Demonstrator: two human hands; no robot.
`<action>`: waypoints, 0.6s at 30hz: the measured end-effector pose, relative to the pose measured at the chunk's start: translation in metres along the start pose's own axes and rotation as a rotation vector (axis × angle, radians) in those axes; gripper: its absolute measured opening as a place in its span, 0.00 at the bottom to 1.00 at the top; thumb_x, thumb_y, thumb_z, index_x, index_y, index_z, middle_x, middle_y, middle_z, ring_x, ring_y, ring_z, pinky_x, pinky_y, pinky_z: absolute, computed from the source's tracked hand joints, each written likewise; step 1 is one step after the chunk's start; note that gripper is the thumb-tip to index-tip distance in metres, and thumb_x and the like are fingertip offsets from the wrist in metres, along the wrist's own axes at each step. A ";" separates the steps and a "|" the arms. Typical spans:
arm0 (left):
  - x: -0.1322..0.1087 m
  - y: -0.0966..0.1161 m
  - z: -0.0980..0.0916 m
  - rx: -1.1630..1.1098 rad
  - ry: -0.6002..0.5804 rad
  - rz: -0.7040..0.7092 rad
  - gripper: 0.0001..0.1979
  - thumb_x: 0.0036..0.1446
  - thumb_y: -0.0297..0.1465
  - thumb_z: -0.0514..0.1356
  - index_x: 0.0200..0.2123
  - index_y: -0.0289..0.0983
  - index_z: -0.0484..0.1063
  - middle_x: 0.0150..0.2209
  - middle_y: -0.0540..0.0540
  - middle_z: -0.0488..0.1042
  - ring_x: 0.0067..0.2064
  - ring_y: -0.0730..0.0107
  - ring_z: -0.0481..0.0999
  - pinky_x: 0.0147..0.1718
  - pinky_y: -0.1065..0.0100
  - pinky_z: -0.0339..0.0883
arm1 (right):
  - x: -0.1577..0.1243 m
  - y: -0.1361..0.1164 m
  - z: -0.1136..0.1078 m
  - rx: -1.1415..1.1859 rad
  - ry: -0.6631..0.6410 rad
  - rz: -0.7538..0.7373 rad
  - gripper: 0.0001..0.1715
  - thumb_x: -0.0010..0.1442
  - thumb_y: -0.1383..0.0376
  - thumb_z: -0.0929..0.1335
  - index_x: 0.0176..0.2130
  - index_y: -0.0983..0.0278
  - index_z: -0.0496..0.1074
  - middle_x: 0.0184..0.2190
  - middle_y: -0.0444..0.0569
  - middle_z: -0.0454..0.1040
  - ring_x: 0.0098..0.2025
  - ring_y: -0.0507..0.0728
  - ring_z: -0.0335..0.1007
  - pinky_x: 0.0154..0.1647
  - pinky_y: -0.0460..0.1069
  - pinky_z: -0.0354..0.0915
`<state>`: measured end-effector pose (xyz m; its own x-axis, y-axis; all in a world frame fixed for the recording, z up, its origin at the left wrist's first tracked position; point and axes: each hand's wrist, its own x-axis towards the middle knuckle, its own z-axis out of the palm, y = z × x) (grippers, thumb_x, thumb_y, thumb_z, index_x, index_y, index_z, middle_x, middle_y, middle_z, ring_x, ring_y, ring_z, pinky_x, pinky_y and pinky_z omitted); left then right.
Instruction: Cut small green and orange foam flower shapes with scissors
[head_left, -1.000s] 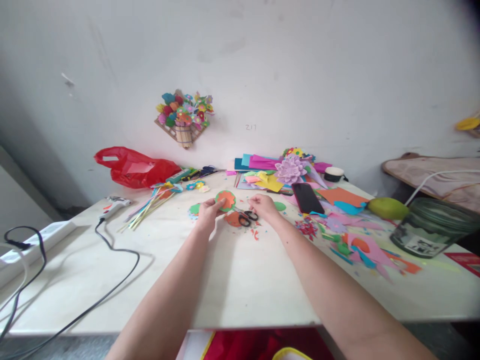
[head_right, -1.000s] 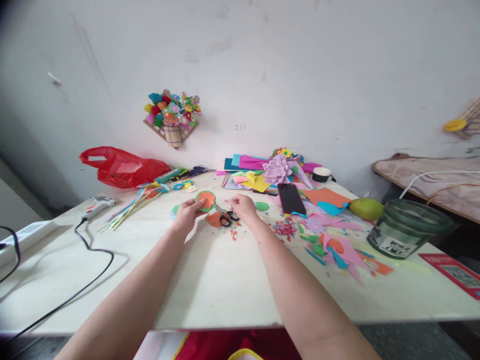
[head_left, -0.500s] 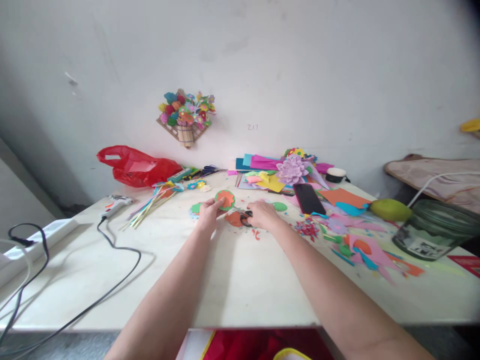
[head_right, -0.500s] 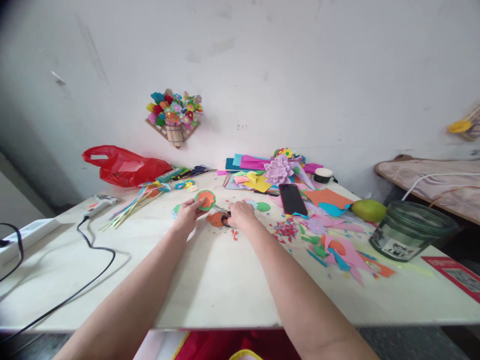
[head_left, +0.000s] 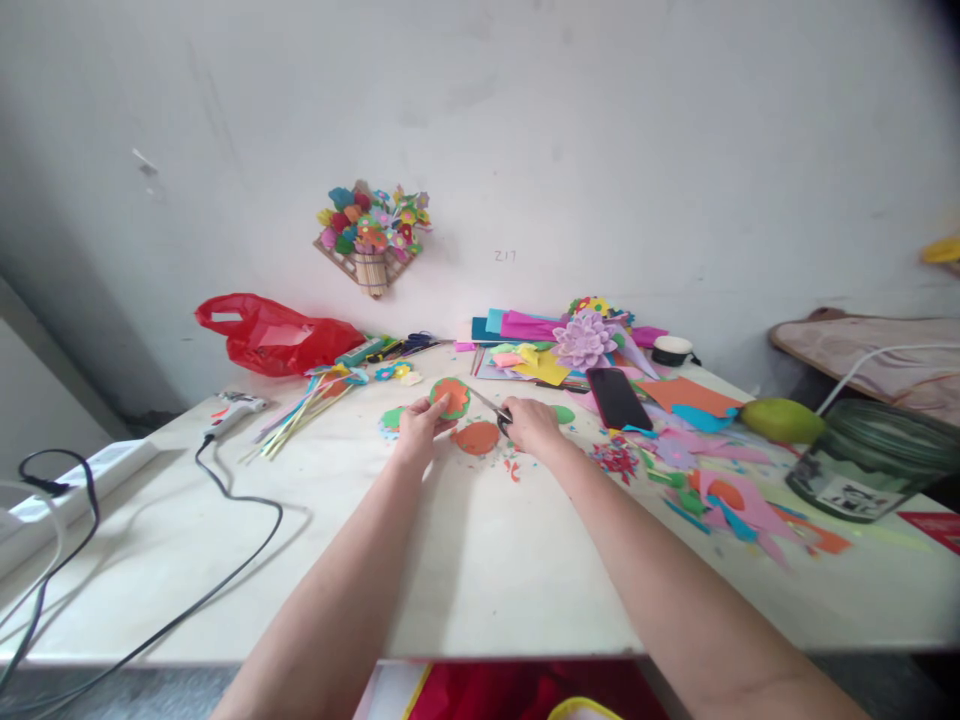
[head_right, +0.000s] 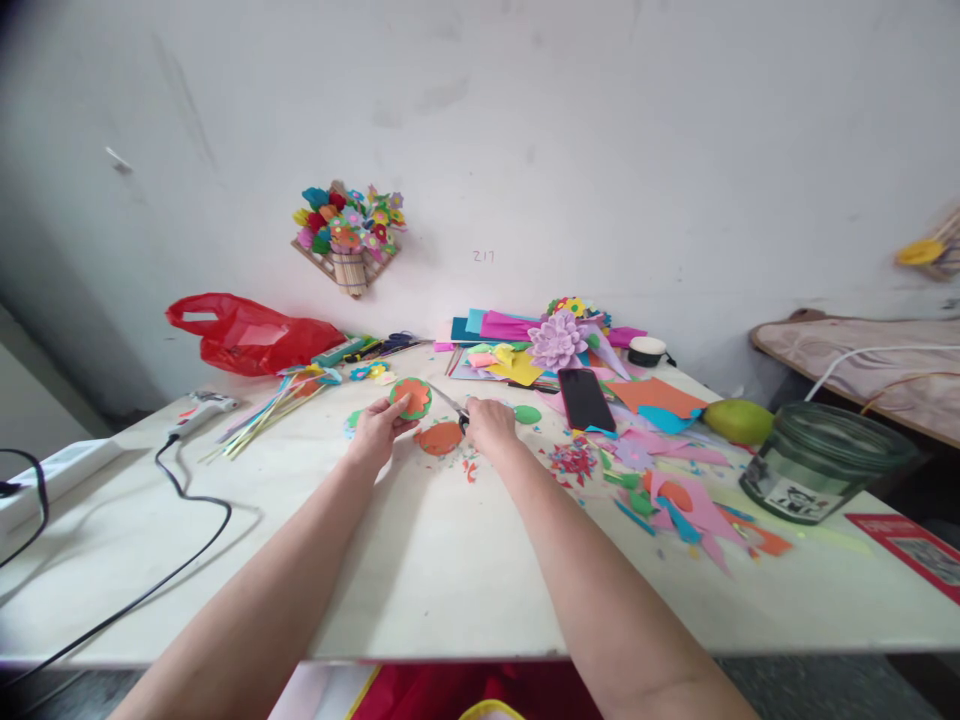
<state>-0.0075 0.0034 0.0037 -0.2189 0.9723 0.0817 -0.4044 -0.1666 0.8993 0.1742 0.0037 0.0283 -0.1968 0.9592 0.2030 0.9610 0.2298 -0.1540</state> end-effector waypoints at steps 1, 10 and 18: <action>0.000 0.000 0.000 -0.005 0.006 0.002 0.17 0.32 0.35 0.72 0.26 0.33 0.74 0.26 0.43 0.78 0.27 0.67 0.77 0.27 0.69 0.71 | 0.002 0.001 0.002 0.059 0.031 0.026 0.15 0.56 0.66 0.65 0.44 0.61 0.74 0.39 0.55 0.78 0.44 0.62 0.73 0.38 0.51 0.64; 0.001 0.001 0.000 -0.101 0.029 0.012 0.15 0.33 0.32 0.72 0.26 0.33 0.74 0.26 0.44 0.78 0.28 0.67 0.77 0.30 0.68 0.72 | 0.003 -0.004 0.005 1.151 -0.181 0.131 0.11 0.53 0.67 0.69 0.38 0.65 0.68 0.18 0.40 0.69 0.16 0.49 0.63 0.14 0.42 0.52; 0.001 0.002 0.002 -0.156 -0.009 0.000 0.14 0.37 0.30 0.71 0.29 0.33 0.74 0.27 0.47 0.77 0.27 0.71 0.76 0.27 0.70 0.72 | 0.002 0.003 0.010 1.304 -0.368 -0.094 0.23 0.51 0.47 0.69 0.32 0.64 0.63 0.19 0.40 0.68 0.16 0.46 0.62 0.12 0.40 0.49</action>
<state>-0.0070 0.0042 0.0061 -0.2116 0.9736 0.0859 -0.5379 -0.1894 0.8214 0.1750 0.0083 0.0181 -0.4887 0.8721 0.0272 0.1000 0.0869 -0.9912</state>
